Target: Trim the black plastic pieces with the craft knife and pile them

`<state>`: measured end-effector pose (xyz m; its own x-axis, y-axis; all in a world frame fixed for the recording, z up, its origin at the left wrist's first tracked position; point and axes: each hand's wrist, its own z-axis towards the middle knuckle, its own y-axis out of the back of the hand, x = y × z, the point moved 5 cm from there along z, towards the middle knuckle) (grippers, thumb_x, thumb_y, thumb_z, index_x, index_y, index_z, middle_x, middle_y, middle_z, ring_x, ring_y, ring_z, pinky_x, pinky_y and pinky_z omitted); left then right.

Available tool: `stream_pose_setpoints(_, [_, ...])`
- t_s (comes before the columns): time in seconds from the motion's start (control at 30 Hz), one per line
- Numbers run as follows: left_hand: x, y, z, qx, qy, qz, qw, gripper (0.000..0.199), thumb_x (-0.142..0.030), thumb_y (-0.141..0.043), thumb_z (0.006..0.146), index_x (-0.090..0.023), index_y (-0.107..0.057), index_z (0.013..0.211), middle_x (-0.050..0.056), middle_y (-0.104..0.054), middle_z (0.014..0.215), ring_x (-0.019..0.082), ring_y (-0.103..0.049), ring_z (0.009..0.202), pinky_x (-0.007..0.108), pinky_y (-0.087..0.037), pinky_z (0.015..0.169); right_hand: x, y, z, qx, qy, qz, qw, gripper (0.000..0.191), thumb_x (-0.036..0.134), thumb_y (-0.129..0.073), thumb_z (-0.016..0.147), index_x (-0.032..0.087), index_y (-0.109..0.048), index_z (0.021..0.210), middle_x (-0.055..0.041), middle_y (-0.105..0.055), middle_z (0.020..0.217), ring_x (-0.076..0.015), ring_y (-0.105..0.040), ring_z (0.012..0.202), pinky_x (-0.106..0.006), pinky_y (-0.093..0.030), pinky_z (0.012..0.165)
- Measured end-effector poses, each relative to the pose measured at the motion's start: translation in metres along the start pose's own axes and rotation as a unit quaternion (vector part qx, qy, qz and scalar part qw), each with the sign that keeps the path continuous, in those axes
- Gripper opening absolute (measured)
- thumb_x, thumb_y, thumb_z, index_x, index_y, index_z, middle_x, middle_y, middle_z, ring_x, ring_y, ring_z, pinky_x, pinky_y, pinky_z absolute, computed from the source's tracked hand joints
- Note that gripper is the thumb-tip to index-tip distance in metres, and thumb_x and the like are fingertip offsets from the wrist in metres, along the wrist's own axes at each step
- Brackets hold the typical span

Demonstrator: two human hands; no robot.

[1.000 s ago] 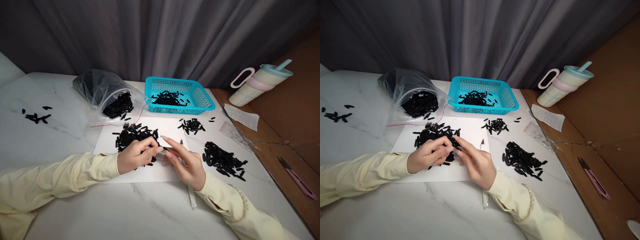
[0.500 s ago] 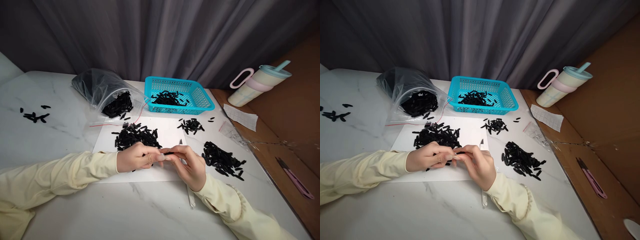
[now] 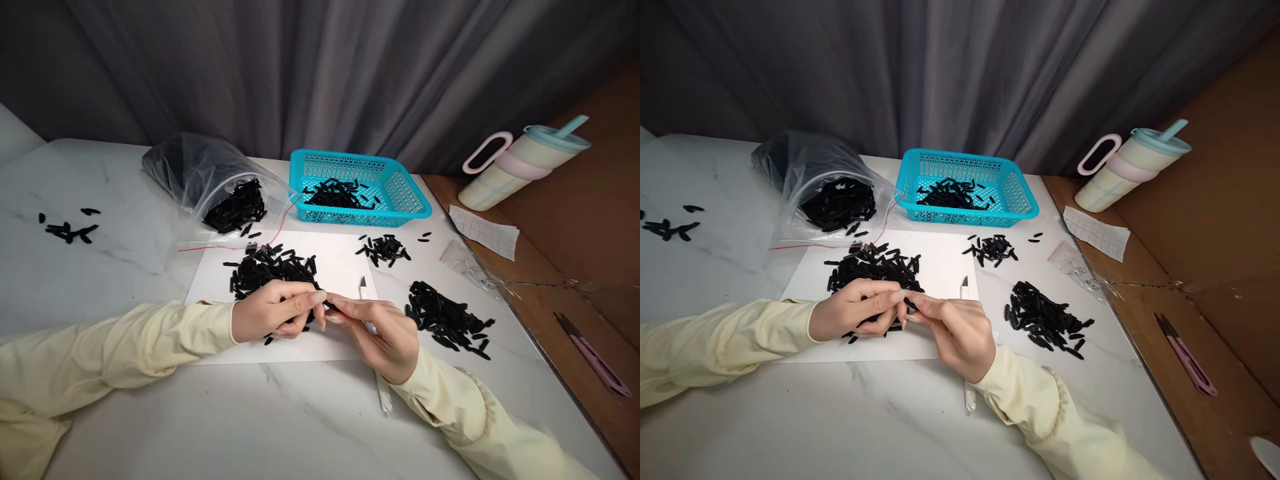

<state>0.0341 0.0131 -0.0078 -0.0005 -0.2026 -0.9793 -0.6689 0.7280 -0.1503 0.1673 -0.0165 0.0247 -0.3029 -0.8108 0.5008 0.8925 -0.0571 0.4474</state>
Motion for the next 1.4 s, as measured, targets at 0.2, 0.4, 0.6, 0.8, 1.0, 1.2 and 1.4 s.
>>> stream_pose_setpoints(0.2, [-0.0026, -0.0031, -0.0014, 0.018, 0.001, -0.006, 1.0, 0.032, -0.036, -0.041, 0.088, -0.012, -0.051, 0.069, -0.01, -0.031, 0.037, 0.003, -0.022, 0.032, 0.018, -0.024, 0.035, 0.0012, -0.0005, 0.0, 0.023, -0.028, -0.018, 0.999, 0.032, -0.002, -0.053, 0.077, 0.017, -0.054, 0.103, -0.0056, -0.07, 0.092, -0.0115, -0.067, 0.08, -0.017, -0.056, 0.068])
stream_pose_setpoints(0.4, [-0.0013, -0.0041, -0.003, 0.032, 0.003, -0.039, 0.999, 0.029, -0.032, -0.041, 0.088, -0.013, -0.049, 0.068, -0.01, -0.03, 0.037, 0.003, -0.022, 0.032, 0.018, -0.023, 0.034, 0.0003, -0.0014, 0.0007, 0.035, -0.048, -0.009, 0.998, 0.033, 0.0, -0.053, 0.079, 0.016, -0.049, 0.108, -0.0067, -0.07, 0.092, -0.0121, -0.066, 0.085, -0.018, -0.054, 0.074])
stream_pose_setpoints(0.6, [-0.0013, -0.0043, -0.0038, 0.045, -0.001, -0.071, 0.996, 0.028, -0.029, -0.04, 0.088, -0.013, -0.047, 0.067, -0.01, -0.028, 0.037, 0.003, -0.021, 0.032, 0.018, -0.021, 0.034, 0.0006, -0.0009, 0.0021, 0.027, -0.039, -0.004, 0.999, 0.029, 0.001, -0.055, 0.079, 0.015, -0.051, 0.104, -0.0053, -0.071, 0.089, -0.0111, -0.067, 0.08, -0.016, -0.053, 0.071])
stream_pose_setpoints(0.8, [-0.0028, -0.004, -0.0055, 0.027, -0.002, -0.06, 0.998, 0.026, -0.027, -0.041, 0.088, -0.013, -0.048, 0.068, -0.01, -0.028, 0.038, 0.003, -0.02, 0.034, 0.018, -0.021, 0.036, 0.0022, 0.0001, 0.0017, 0.019, -0.025, -0.014, 0.999, 0.028, 0.0, -0.054, 0.079, 0.014, -0.053, 0.103, -0.0052, -0.071, 0.088, -0.0099, -0.067, 0.08, -0.015, -0.052, 0.071])
stream_pose_setpoints(1.0, [-0.0034, -0.0038, -0.0056, 0.019, 0.001, -0.046, 0.999, 0.026, -0.027, -0.04, 0.088, -0.013, -0.048, 0.067, -0.01, -0.028, 0.038, 0.004, -0.021, 0.034, 0.019, -0.021, 0.036, 0.004, 0.0, 0.0013, 0.015, -0.004, -0.038, 0.999, 0.026, 0.001, -0.056, 0.078, 0.014, -0.055, 0.101, -0.004, -0.071, 0.082, -0.0101, -0.066, 0.066, -0.018, -0.052, 0.059])
stream_pose_setpoints(1.2, [-0.0039, -0.0042, -0.0055, 0.015, 0.002, -0.037, 0.999, 0.027, -0.025, -0.038, 0.088, -0.014, -0.047, 0.066, -0.01, -0.027, 0.038, 0.004, -0.02, 0.035, 0.02, -0.02, 0.037, 0.004, -0.0014, -0.0008, 0.026, 0.016, -0.03, 0.999, 0.022, 0.001, -0.055, 0.08, 0.013, -0.057, 0.098, -0.0058, -0.069, 0.077, -0.0115, -0.065, 0.062, -0.021, -0.051, 0.055])
stream_pose_setpoints(1.4, [-0.0052, -0.0056, -0.0061, 0.019, 0.008, -0.033, 0.999, 0.028, -0.026, -0.038, 0.089, -0.014, -0.046, 0.065, -0.01, -0.025, 0.038, 0.004, -0.019, 0.035, 0.02, -0.019, 0.037, 0.0045, -0.0025, 0.0006, 0.028, 0.023, -0.034, 0.999, 0.013, 0.003, -0.053, 0.081, 0.011, -0.058, 0.09, -0.0065, -0.067, 0.069, -0.0123, -0.062, 0.057, -0.022, -0.048, 0.05])
